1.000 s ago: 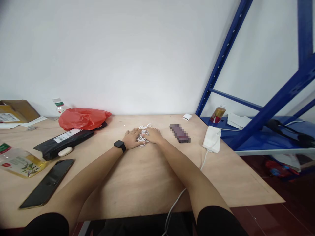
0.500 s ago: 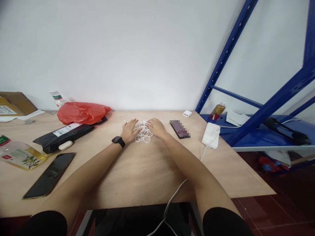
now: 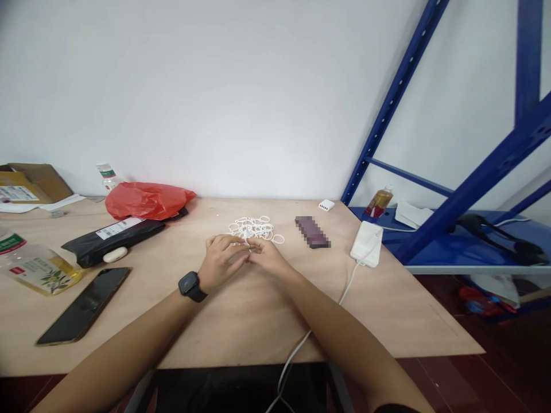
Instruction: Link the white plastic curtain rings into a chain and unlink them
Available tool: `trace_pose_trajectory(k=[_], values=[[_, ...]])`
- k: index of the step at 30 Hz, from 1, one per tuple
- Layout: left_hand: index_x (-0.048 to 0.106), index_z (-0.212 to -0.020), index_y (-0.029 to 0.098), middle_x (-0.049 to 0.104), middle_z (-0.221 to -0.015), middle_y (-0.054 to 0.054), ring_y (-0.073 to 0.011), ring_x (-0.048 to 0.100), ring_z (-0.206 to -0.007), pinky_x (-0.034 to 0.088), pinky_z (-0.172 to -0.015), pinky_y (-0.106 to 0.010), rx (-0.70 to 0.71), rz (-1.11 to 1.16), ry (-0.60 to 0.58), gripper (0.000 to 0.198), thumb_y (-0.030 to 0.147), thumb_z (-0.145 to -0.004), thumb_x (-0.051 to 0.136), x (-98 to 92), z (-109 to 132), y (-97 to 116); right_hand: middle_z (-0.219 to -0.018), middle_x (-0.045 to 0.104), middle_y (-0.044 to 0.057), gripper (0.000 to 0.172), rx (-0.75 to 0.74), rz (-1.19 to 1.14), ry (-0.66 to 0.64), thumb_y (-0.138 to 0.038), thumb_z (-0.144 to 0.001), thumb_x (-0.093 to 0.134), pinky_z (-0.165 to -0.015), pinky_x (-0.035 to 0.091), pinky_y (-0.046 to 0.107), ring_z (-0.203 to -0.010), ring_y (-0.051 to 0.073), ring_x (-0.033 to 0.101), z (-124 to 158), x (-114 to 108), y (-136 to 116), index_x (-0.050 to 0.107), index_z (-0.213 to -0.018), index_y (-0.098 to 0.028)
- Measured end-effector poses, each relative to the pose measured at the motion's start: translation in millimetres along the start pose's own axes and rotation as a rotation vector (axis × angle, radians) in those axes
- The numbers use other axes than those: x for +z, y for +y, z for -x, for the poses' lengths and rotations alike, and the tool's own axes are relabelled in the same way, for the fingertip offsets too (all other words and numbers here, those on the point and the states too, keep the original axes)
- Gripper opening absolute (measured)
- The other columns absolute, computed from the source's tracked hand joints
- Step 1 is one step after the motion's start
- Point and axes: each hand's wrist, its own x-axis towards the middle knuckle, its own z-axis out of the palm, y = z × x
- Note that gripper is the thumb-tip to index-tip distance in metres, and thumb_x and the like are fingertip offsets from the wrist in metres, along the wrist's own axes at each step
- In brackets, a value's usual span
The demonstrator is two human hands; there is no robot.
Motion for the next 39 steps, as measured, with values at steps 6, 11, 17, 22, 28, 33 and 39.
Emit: trace_pose_trajectory(k=[6, 11, 17, 22, 28, 33, 39], values=[[0.07, -0.102, 0.028, 0.072, -0.095, -0.002, -0.019, 0.06, -0.091, 0.034, -0.085, -0.04, -0.08, 0.101, -0.047, 0.016, 0.034, -0.091, 0.061, -6.0, 5, -2, -0.083, 0.069, 0.002, 0.028, -0.049, 0.042, 0.018, -0.045, -0.085, 0.061, -0.055, 0.049, 0.023, -0.055, 0.009, 0.057, 17, 7, -4, 0.068, -0.09, -0.018], [0.07, -0.099, 0.026, 0.074, -0.093, -0.001, -0.0189, 0.062, -0.091, 0.036, -0.088, -0.04, -0.21, 0.178, -0.019, 0.015, 0.035, -0.091, 0.06, -4.5, 5, 1, -0.068, 0.062, 0.0, 0.04, -0.091, 0.127, 0.046, -0.055, -0.088, 0.054, -0.047, 0.041, 0.021, -0.047, 0.008, 0.047, 22, 10, -10, 0.063, -0.074, -0.018], [0.072, -0.097, 0.027, 0.074, -0.089, -0.001, -0.0181, 0.061, -0.088, 0.035, -0.087, -0.04, -0.168, 0.156, -0.041, 0.016, 0.036, -0.093, 0.058, -5.7, 4, 0, -0.072, 0.064, -0.001, 0.035, -0.163, 0.319, 0.018, -0.047, -0.094, 0.047, -0.054, 0.043, 0.022, -0.051, 0.009, 0.051, 27, 6, -16, 0.066, -0.083, -0.02], [0.072, -0.097, 0.026, 0.072, -0.089, -0.002, -0.0175, 0.06, -0.089, 0.035, -0.088, -0.039, -0.133, 0.145, -0.023, 0.017, 0.032, -0.094, 0.057, -7.7, 5, 2, -0.072, 0.067, 0.0, 0.02, -0.215, 0.411, 0.167, -0.037, -0.086, 0.061, -0.06, 0.046, 0.024, -0.061, 0.012, 0.057, 26, 6, -12, 0.071, -0.081, -0.02], [0.072, -0.099, 0.028, 0.072, -0.091, -0.002, -0.0182, 0.06, -0.091, 0.036, -0.088, -0.04, -0.16, 0.185, -0.03, 0.017, 0.034, -0.094, 0.057, -4.8, 6, 2, -0.068, 0.066, 0.001, 0.023, -0.195, 0.276, 0.311, -0.038, -0.078, 0.071, -0.055, 0.048, 0.025, -0.058, 0.013, 0.057, 26, 10, -6, 0.073, -0.093, -0.02], [0.074, -0.092, 0.027, 0.074, -0.089, -0.002, -0.0189, 0.061, -0.09, 0.036, -0.091, -0.042, -0.201, 0.186, -0.017, 0.019, 0.039, -0.092, 0.058, -4.5, 6, 1, -0.072, 0.07, 0.002, 0.021, -0.232, 0.312, 0.307, -0.038, -0.082, 0.067, -0.056, 0.05, 0.026, -0.059, 0.014, 0.059, 27, 10, -8, 0.075, -0.091, -0.021], [0.072, -0.088, 0.025, 0.074, -0.087, -0.001, -0.0177, 0.062, -0.086, 0.037, -0.088, -0.04, -0.173, 0.189, 0.002, 0.017, 0.036, -0.092, 0.059, -5.8, 4, 3, -0.068, 0.069, 0.002, 0.016, -0.257, 0.363, 0.332, -0.034, -0.08, 0.069, -0.055, 0.047, 0.025, -0.057, 0.013, 0.058, 28, 10, -9, 0.074, -0.083, -0.02]])
